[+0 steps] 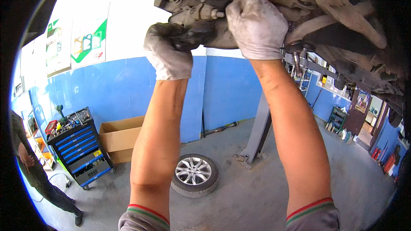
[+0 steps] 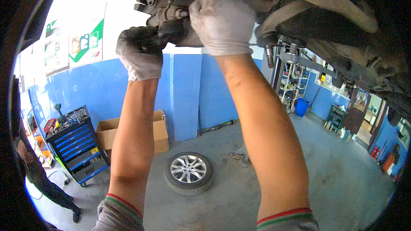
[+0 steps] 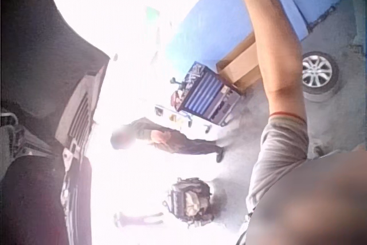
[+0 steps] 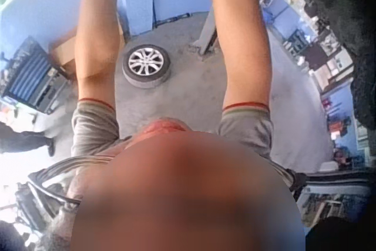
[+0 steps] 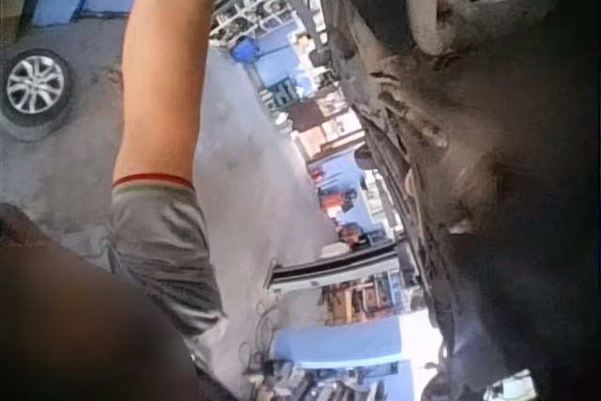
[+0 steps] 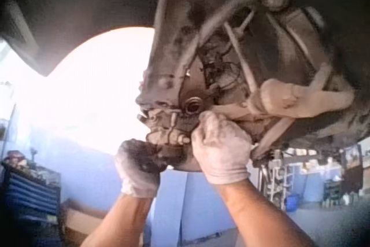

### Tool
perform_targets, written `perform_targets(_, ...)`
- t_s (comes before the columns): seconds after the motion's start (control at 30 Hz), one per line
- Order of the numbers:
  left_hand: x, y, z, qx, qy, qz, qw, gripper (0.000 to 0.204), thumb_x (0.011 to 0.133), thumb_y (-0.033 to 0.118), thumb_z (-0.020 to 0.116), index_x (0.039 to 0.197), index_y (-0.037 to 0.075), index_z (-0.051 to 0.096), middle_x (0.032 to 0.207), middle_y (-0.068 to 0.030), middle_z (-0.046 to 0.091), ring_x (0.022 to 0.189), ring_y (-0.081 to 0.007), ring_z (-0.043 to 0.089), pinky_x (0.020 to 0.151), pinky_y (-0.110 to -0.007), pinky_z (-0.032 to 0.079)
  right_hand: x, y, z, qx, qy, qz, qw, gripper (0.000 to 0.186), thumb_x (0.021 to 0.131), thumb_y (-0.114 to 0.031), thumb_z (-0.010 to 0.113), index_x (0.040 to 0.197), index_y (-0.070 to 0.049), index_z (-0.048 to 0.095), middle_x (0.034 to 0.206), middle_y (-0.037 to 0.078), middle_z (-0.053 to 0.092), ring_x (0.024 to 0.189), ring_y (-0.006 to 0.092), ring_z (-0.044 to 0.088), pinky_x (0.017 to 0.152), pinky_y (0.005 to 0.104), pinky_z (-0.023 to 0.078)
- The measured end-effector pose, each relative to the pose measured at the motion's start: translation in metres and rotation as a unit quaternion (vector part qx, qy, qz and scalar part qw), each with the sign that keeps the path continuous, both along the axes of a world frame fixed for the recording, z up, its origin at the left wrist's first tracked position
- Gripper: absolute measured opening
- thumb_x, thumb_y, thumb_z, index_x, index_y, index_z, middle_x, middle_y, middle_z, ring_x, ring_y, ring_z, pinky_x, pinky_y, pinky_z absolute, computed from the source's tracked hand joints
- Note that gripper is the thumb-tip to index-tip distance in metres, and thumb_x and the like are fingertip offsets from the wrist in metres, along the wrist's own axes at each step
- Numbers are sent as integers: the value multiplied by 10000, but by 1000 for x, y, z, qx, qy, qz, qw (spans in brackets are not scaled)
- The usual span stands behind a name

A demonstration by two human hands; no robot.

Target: The person works under a lifted car, removing a suspension component from a cardboard box and installing it into the wheel well. They align and secure the part by hand, then adjust the brake caliper and surrounding hardware.

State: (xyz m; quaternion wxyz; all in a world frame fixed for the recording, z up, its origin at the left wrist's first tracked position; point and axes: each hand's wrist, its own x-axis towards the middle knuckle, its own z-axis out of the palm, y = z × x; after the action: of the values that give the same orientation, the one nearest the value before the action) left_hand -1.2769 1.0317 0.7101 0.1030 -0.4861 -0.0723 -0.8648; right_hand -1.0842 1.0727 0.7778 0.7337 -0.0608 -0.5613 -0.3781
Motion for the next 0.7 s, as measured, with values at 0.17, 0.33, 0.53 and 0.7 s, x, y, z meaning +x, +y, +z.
perform_targets(0.17,15,-2,3,30,-56,-24,998,185,941,76,506,812,-13,603,767,-117,626,654,-193,612,557,-348,566,-10,4,0,-17,3,16,1000,201,897,-272,673,1020,-124,732,939,133,748,857,342,727,771,421,582)
perform_targets(0.33,24,-1,1,-21,-44,400,915,205,933,72,496,772,-3,598,762,-78,627,690,-161,564,632,-310,512,-18,33,5,-9,10,93,996,235,887,-299,684,1047,-133,729,916,129,739,848,345,719,758,435,577)
perform_targets(0.53,44,-3,5,38,-17,110,993,199,920,31,484,777,-31,607,789,-69,638,703,-149,550,659,-298,491,-23,67,12,-96,-69,228,967,216,952,-177,646,1114,-40,685,1008,105,735,885,240,710,792,343,566)
perform_targets(0.7,57,4,1,56,16,210,976,114,860,-29,550,776,-67,618,830,-108,634,790,-206,593,714,-329,482,-30,97,21,4,-55,185,981,249,961,-117,646,1188,-13,653,1155,94,720,984,206,705,865,308,566)
